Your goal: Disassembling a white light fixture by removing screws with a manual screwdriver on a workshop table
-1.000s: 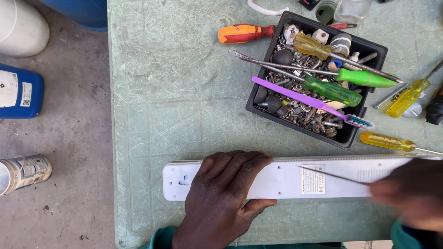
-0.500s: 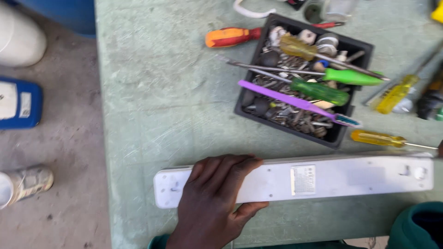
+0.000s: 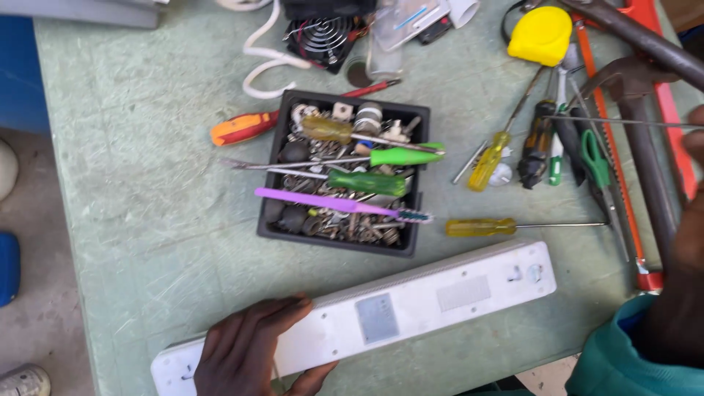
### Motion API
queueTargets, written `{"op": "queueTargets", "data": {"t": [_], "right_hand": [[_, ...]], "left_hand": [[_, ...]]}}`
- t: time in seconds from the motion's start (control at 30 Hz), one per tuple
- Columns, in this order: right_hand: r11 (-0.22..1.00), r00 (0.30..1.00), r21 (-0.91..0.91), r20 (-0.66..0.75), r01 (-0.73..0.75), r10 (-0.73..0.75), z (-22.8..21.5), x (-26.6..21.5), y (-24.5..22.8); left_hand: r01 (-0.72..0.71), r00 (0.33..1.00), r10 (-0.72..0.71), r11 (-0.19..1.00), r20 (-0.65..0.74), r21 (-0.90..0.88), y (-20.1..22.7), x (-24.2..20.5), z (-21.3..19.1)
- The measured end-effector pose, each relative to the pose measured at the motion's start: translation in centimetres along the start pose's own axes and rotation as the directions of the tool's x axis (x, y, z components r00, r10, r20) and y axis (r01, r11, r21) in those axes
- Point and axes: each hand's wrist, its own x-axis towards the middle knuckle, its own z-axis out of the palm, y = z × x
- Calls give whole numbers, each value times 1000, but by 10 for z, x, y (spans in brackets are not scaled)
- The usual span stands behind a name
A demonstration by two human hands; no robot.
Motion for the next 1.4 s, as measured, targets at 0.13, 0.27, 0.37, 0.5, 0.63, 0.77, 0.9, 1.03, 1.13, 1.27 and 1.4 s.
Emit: {"op": "queueTargets", "data": {"t": [0.13,0.27,0.37,0.5,0.63,0.77,0.9,1.03,1.13,1.27,1.4], "right_hand": [[976,979,-172,-134,130,-154,128,-50,-121],[946,949,-214,-147,244,-278,164,-56,-141],[828,875,-290,89,480,-476,182,-50,-153],[800,881,-374,251,470,-401,197,-52,-144],[746,899,-521,363,415,-246,196,-46,-118],[709,937,-677,343,198,66,198,-31,-114],[518,892,-814,409,261,193,207,-14,-120],[354,874,-881,414,314,256,212,-21,-132],[431,860,-772,509,466,-18,201,-42,-147],[518,852,-726,524,453,-12,178,-50,-154],[545,742,-568,650,617,-163,130,-18,-165]], "left_hand": [[90,991,-87,996,-97,24,4,-9,12],[91,991,-78,989,-109,119,4,-12,13],[54,989,-39,993,-141,104,0,-14,18],[42,985,-24,994,-171,103,-5,-18,23],[-35,973,61,992,-223,118,-29,-28,40],[-4,952,18,999,-306,47,-10,-15,33],[1,991,-3,1000,-132,-13,-6,-6,15],[-50,993,54,998,-110,41,-5,-8,9],[-35,990,38,999,-137,22,-11,-14,18],[-12,985,8,1000,-171,-18,-8,-9,16],[-86,993,84,996,-77,-16,-39,-18,15]]}}
